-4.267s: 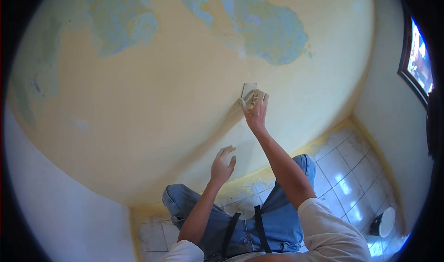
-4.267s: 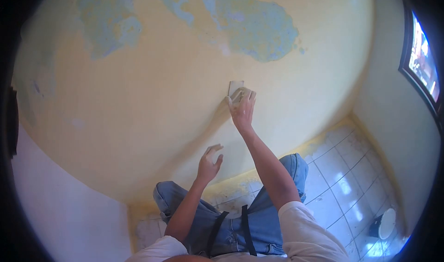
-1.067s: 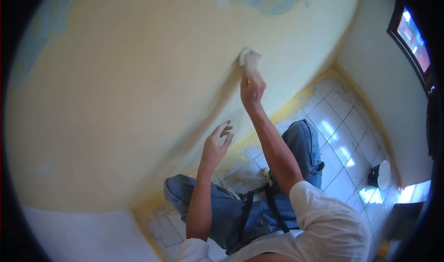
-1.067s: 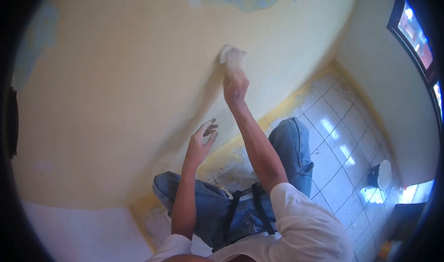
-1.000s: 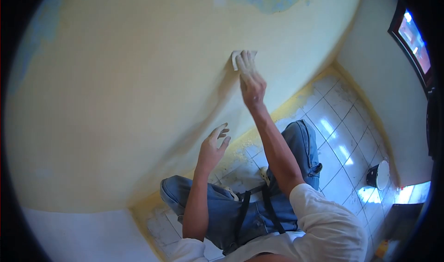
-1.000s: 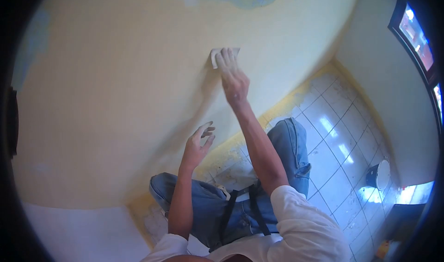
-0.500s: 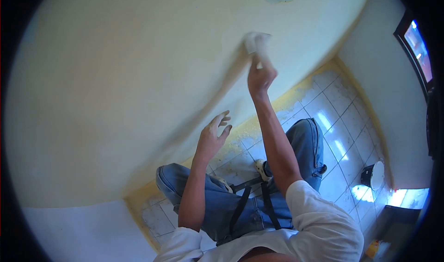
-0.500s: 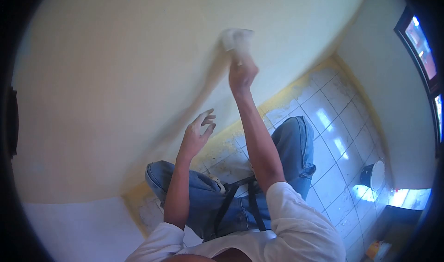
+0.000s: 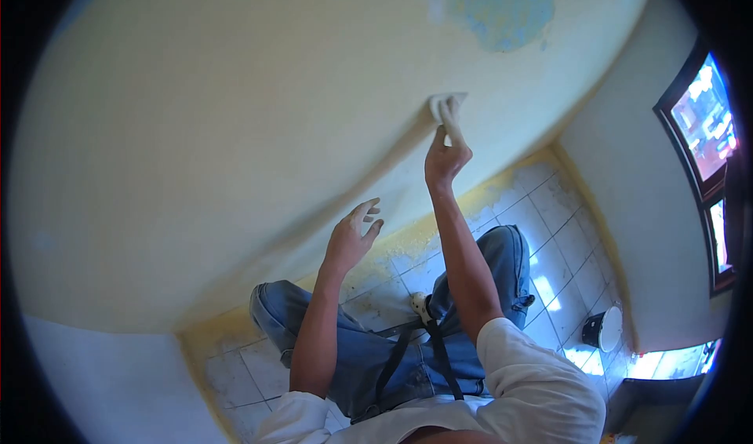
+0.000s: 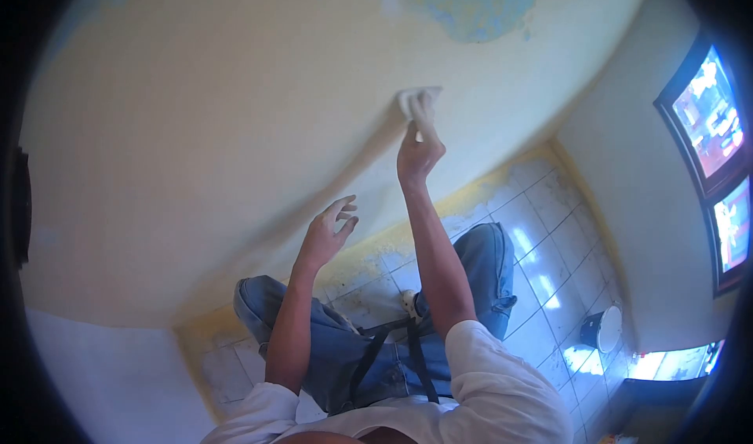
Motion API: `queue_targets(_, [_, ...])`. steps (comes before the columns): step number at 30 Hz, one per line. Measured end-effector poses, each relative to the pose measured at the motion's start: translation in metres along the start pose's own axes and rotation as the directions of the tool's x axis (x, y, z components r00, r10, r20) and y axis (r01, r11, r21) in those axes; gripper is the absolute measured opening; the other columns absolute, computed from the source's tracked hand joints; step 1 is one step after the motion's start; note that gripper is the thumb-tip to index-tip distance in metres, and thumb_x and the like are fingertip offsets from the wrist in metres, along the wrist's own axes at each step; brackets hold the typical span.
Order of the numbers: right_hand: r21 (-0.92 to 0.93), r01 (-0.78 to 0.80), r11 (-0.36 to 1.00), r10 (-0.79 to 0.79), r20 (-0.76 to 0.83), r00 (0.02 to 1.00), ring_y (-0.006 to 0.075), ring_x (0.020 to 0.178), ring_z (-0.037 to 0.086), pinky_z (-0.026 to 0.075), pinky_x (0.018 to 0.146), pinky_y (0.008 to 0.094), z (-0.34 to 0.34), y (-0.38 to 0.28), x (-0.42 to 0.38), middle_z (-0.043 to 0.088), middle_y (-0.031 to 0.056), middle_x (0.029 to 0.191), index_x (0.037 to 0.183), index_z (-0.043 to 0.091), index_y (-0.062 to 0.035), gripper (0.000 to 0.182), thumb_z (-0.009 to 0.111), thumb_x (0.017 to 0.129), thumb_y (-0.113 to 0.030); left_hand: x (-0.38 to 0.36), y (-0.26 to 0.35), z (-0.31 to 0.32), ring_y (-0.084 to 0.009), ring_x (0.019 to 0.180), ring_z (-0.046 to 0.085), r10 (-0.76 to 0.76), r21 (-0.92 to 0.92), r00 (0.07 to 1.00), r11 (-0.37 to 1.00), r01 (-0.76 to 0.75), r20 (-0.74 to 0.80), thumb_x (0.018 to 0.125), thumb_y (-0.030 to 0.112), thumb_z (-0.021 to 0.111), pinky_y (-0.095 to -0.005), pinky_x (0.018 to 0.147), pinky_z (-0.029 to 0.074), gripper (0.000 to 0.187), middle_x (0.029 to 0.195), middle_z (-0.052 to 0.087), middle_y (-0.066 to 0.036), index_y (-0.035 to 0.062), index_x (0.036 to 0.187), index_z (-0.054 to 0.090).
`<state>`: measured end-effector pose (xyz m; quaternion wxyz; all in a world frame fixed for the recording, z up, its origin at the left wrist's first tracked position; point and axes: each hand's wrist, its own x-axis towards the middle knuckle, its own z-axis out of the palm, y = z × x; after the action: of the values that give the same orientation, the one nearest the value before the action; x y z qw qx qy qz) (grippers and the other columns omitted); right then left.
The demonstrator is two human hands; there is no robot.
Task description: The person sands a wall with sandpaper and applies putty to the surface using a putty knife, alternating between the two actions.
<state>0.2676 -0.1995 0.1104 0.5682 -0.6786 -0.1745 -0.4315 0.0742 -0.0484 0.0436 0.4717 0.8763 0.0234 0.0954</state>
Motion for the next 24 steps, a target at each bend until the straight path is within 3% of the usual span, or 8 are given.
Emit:
queue_targets(1, [-0.031, -0.054, 0.998, 0.051, -0.088, 0.995, 0.0426, 0.145, 0.058, 0.049, 0.122, 0.0492, 0.004, -0.002, 0.003, 0.066, 0.0236, 0.149, 0.135, 0.077, -0.0025, 0.045, 0.061, 0.096, 0.014, -0.002, 0.000, -0.004, -0.0304, 0.118, 0.076, -0.002, 0.006, 1.000, 1.000, 0.002, -0.002, 0.104, 0.019, 0.075, -0.0437, 0.102, 0.058, 0.048, 0.131, 0.077, -0.016, 0.0109, 0.149, 0.062])
queue_targets(5, [-0.012, 0.437, 0.899, -0.420, 0.252, 0.872, 0.0400, 0.144, 0.061, 0.048, 0.124, 0.0492, 0.005, -0.050, 0.014, 0.070, 0.0202, 0.145, 0.130, 0.080, -0.0046, 0.042, 0.066, 0.094, 0.012, -0.007, -0.013, -0.001, -0.0336, 0.119, 0.075, 0.050, 0.101, 0.998, 0.994, -0.046, -0.031, 0.106, 0.025, 0.073, -0.0443, 0.103, 0.058, 0.047, 0.132, 0.077, -0.016, 0.0109, 0.149, 0.062])
queue_targets(9, [-0.076, 0.224, 0.972, -0.228, -0.040, 0.973, 0.0399, 0.145, 0.060, 0.046, 0.124, 0.0529, 0.019, -0.047, 0.025, 0.071, 0.0205, 0.144, 0.130, 0.081, -0.0078, 0.042, 0.066, 0.095, 0.010, -0.013, -0.010, -0.009, -0.0353, 0.119, 0.074, 0.025, 0.148, 0.999, 0.989, -0.021, -0.026, 0.106, 0.030, 0.072, -0.0454, 0.104, 0.057, 0.048, 0.132, 0.077, -0.016, 0.0105, 0.149, 0.062])
queue_targets(13, [-0.119, 0.357, 0.927, -0.332, 0.184, 0.925, 0.0400, 0.146, 0.058, 0.046, 0.123, 0.0518, 0.001, -0.035, 0.015, 0.069, 0.0219, 0.146, 0.135, 0.078, -0.0044, 0.041, 0.061, 0.100, 0.010, -0.015, -0.010, -0.013, -0.0363, 0.120, 0.074, 0.011, 0.126, 0.999, 0.992, -0.007, -0.030, 0.106, 0.030, 0.072, -0.0459, 0.105, 0.057, 0.048, 0.133, 0.076, -0.017, 0.0100, 0.148, 0.063])
queue_targets(17, [-0.173, 0.124, 0.977, -0.103, 0.125, 0.987, 0.0360, 0.145, 0.058, 0.051, 0.118, 0.0395, -0.010, -0.002, -0.016, 0.065, 0.0224, 0.150, 0.140, 0.075, -0.0058, 0.045, 0.063, 0.100, 0.011, -0.014, -0.006, -0.013, -0.0367, 0.121, 0.073, -0.017, 0.022, 1.000, 1.000, 0.017, 0.022, 0.105, 0.030, 0.072, -0.0463, 0.105, 0.057, 0.048, 0.132, 0.076, -0.019, 0.0097, 0.148, 0.063])
queue_targets(20, [-0.240, -0.029, 0.970, 0.085, 0.224, 0.971, 0.0352, 0.137, 0.067, 0.054, 0.115, 0.0409, -0.035, 0.031, -0.050, 0.071, 0.0199, 0.144, 0.139, 0.076, -0.0075, 0.043, 0.066, 0.099, 0.005, -0.011, -0.025, -0.003, -0.0364, 0.122, 0.073, -0.058, 0.262, 0.998, 0.964, 0.049, 0.026, 0.105, 0.033, 0.072, -0.0462, 0.104, 0.057, 0.049, 0.133, 0.076, -0.019, 0.0110, 0.147, 0.064])
queue_targets(22, [-0.474, -0.473, 0.742, 0.609, 0.184, 0.772, 0.0328, 0.115, 0.077, 0.063, 0.100, 0.0449, -0.052, 0.052, -0.075, 0.080, 0.0191, 0.124, 0.136, 0.078, -0.0048, 0.040, 0.070, 0.097, 0.000, -0.013, -0.025, 0.000, -0.0369, 0.122, 0.073, -0.034, 0.188, 0.997, 0.982, 0.020, 0.072, 0.105, 0.034, 0.071, -0.0462, 0.104, 0.057, 0.048, 0.133, 0.076, -0.018, 0.0118, 0.147, 0.064])
queue_targets(24, [-0.100, -0.899, 0.426, 0.905, 0.059, 0.422, 0.0295, 0.107, 0.076, 0.066, 0.091, 0.0469, -0.058, 0.110, -0.113, 0.078, 0.0159, 0.117, 0.140, 0.074, -0.0033, 0.044, 0.071, 0.096, -0.001, -0.011, -0.028, -0.006, -0.0371, 0.122, 0.073, -0.012, 0.169, 0.997, 0.986, -0.001, 0.075, 0.105, 0.034, 0.071, -0.0459, 0.104, 0.057, 0.048, 0.133, 0.077, -0.018, 0.0125, 0.147, 0.065])
